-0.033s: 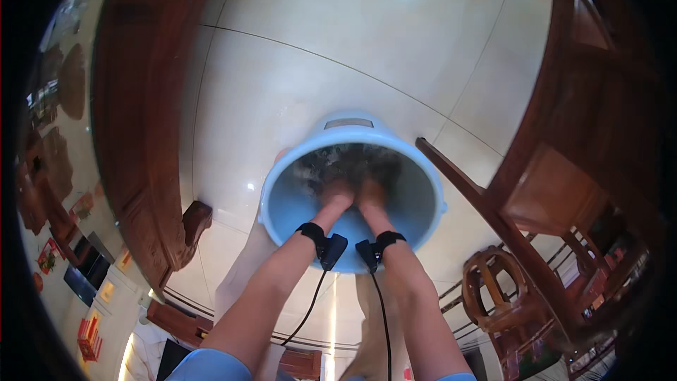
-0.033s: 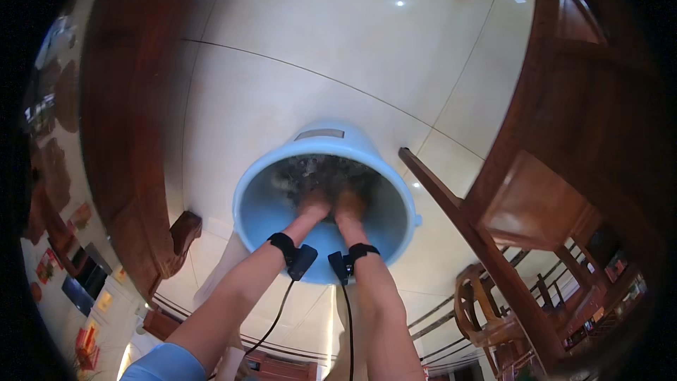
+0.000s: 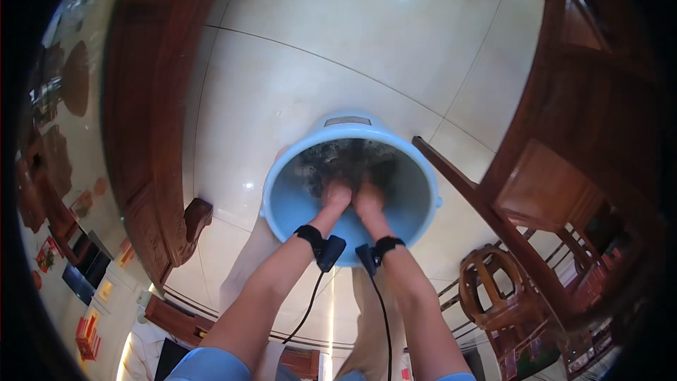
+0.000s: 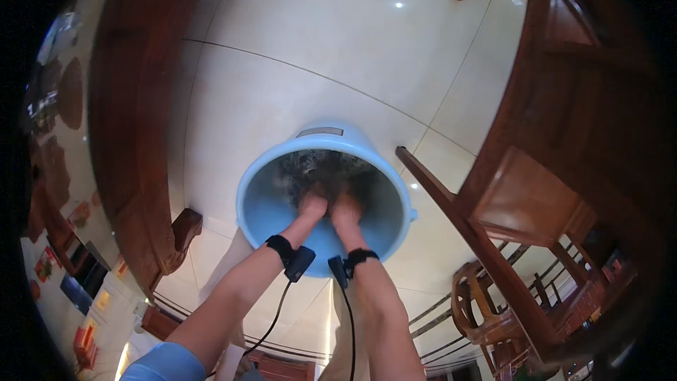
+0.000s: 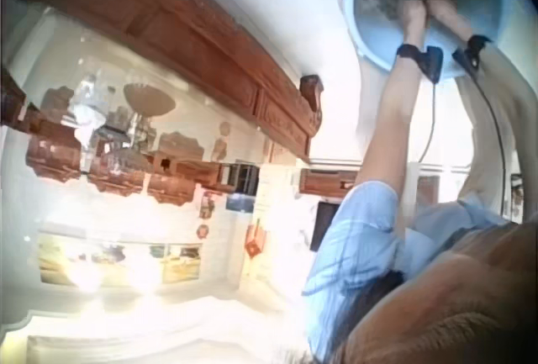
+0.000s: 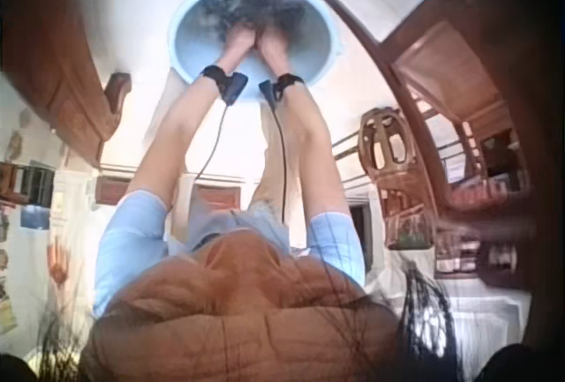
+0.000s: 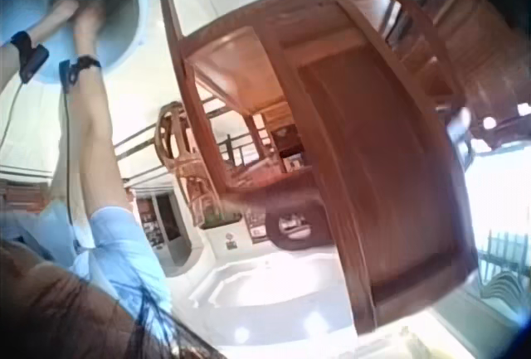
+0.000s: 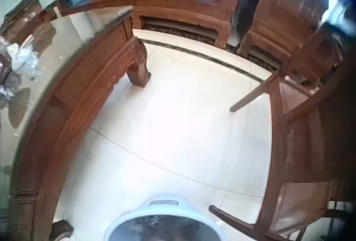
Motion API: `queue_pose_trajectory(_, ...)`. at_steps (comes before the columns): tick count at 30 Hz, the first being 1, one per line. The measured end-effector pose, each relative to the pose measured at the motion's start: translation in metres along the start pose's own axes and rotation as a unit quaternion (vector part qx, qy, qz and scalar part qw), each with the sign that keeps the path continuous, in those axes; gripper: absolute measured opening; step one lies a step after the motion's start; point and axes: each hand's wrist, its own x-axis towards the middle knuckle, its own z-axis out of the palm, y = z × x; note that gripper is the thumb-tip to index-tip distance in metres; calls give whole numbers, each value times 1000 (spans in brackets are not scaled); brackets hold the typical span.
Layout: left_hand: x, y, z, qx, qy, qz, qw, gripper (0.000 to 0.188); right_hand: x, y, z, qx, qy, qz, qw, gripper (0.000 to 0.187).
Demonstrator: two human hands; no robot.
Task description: Cleaning a large wooden table and the objects on it using a damp cloth and a bucket of water.
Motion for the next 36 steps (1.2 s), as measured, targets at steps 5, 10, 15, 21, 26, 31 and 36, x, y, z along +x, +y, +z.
queue_pose_trajectory(5, -122, 85, -57, -590, -321, -132, 729, 53, -148, -14, -77, 101, 96, -32, 990, 44)
queue_pose_trajectory(10, -166, 65, -82, -614, -295, 73, 728, 32, -278, -57, -138, 118, 105, -74, 985, 43)
queue_pose_trajectory(15, -165, 61, -81, -553, -270, 142, 775, 27, -336, -60, -186, 147, 55, -119, 981, 46)
queue_pose_trajectory(21, -202, 72, -97, -544, -299, -12, 784, 45, -239, -49, -274, 257, 174, -18, 950, 54)
queue_pose_trajectory(26, -231, 116, -135, -549, -400, 58, 732, 57, -143, -21, -213, 204, 61, -27, 977, 50)
queue_pose_trajectory(31, -234, 102, -142, -558, -408, -9, 723, 51, -138, 13, -137, 487, 73, -19, 870, 66)
queue_pose_trajectory(36, -266, 96, -135, -742, -461, -59, 483, 51, -188, -13, -94, 815, -165, 107, 545, 87)
